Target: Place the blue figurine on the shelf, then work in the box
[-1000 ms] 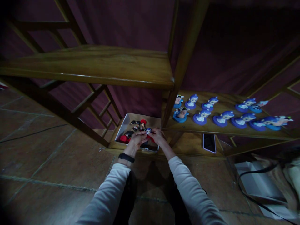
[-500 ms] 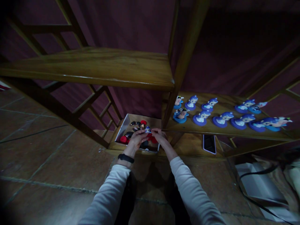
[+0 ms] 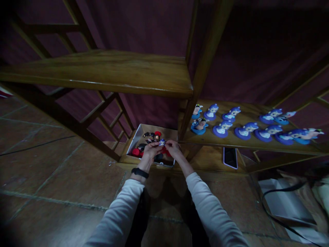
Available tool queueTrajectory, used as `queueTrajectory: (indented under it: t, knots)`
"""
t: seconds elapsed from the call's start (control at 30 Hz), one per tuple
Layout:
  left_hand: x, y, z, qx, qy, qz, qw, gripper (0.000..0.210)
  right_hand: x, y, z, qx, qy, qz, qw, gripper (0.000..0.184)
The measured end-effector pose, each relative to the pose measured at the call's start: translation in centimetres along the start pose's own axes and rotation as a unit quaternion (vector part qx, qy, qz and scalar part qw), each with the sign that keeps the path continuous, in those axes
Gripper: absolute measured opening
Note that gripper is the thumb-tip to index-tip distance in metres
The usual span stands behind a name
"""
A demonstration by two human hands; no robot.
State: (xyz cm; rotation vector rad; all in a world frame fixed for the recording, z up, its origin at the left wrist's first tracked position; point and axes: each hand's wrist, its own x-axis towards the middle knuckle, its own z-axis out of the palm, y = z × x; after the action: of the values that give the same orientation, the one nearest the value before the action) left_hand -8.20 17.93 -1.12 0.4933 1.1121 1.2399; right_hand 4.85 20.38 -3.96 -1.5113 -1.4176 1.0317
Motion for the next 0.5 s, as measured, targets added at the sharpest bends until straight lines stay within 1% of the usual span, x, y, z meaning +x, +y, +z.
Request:
queueTrajectory:
  t: [0.13, 0.27, 0.33, 0.4, 0.43, 0.47, 0.5]
  knots:
    - [0.3, -0.5, 0.1, 0.002, -0.002, 0.021, 1.0, 0.033, 0.0, -0.2, -0.2, 0.03, -0.008, -0.005, 0.999, 0.012]
    - [0.8, -0.9, 0.3, 0.056, -0.048, 0.072, 0.995, 0.031, 0.1, -0.5, -0.6, 0.062, 0.005, -0.006, 0.998, 0.017]
    - [1.0, -0.9, 0.5, 0.097, -0.069, 0.106, 0.987, 0.035, 0.1, -0.7, -0.8, 0.07, 0.012, 0.002, 0.997, 0.021]
    - [0.9, -0.8, 0.5, 0.158, -0.085, 0.142, 0.973, 0.041, 0.0, -0.9, -0.9, 0.08, 0.012, 0.01, 0.997, 0.023]
    - [0.9, -0.6, 0.6, 0.203, -0.088, 0.162, 0.962, 0.043, -0.1, -1.0, -0.9, 0.086, 0.01, 0.014, 0.996, 0.023]
    - [0.7, -0.5, 0.6, 0.258, -0.086, 0.183, 0.945, 0.044, -0.2, -1.1, -1.0, 0.093, 0.007, 0.016, 0.996, 0.023]
    - [0.5, -0.3, 0.6, 0.321, -0.077, 0.204, 0.921, 0.043, -0.2, -1.2, -1.0, 0.099, 0.004, 0.016, 0.995, 0.023]
